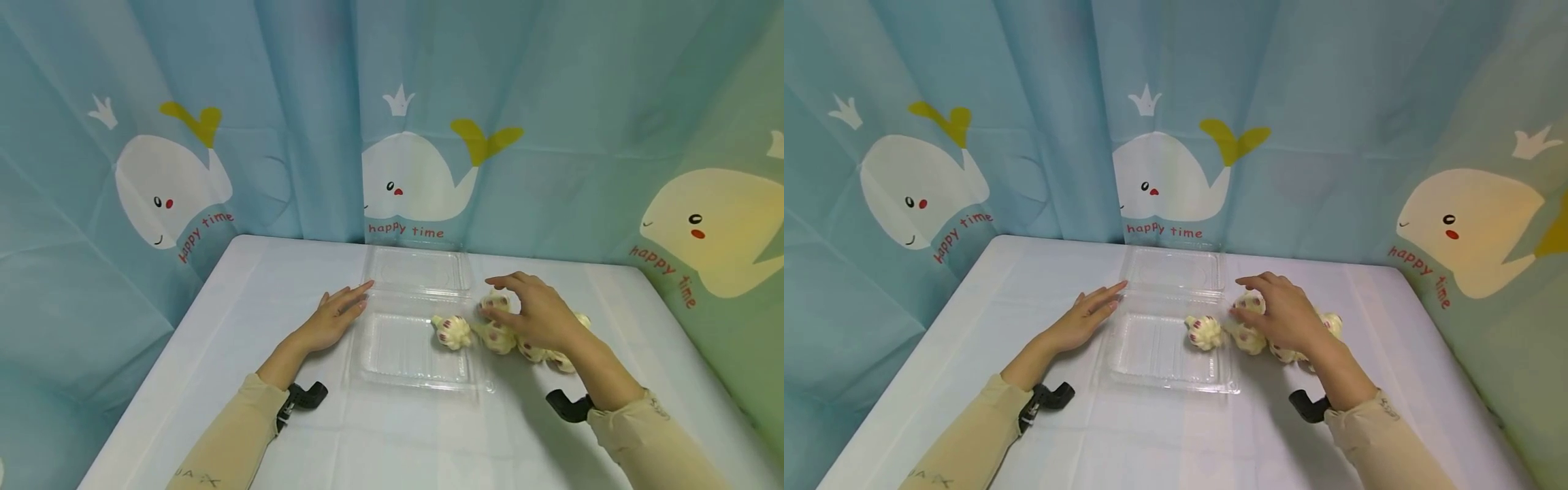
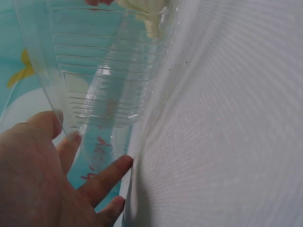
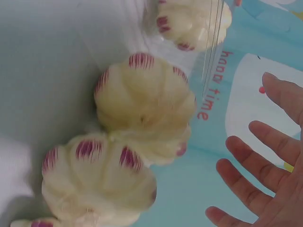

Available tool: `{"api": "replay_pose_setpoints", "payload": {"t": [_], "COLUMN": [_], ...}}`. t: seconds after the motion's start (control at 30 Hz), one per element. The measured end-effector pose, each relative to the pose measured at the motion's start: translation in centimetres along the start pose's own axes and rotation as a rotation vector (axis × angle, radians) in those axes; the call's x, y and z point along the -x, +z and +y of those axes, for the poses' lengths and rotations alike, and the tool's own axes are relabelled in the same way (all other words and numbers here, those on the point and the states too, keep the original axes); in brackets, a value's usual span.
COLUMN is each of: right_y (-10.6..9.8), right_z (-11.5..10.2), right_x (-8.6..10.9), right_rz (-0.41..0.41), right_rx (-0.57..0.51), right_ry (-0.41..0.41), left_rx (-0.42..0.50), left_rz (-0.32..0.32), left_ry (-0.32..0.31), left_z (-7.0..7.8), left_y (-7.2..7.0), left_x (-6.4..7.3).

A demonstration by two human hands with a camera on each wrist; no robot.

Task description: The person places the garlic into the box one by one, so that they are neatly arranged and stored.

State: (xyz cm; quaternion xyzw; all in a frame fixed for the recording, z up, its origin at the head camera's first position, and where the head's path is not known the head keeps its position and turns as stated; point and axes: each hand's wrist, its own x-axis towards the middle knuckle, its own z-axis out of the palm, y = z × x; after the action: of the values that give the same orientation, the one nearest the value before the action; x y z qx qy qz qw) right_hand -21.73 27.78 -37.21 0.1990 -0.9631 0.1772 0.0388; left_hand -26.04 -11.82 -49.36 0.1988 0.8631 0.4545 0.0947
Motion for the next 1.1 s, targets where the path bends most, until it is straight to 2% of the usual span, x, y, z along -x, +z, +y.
{"api": "replay_pose_setpoints", "payload": {"t": [1.1], "right_y": [-2.0], "right_z": [5.1], "right_x": [2.5], "right_rz": [-0.037], "right_rx": [0.079], "right_ry": [0.131], "left_rx": [-0.007], "left_rz": [0.0], "left_ry": [-0.008], "left_z": [0.5], "left_y": [-0.3], "left_x": [0.1]}}
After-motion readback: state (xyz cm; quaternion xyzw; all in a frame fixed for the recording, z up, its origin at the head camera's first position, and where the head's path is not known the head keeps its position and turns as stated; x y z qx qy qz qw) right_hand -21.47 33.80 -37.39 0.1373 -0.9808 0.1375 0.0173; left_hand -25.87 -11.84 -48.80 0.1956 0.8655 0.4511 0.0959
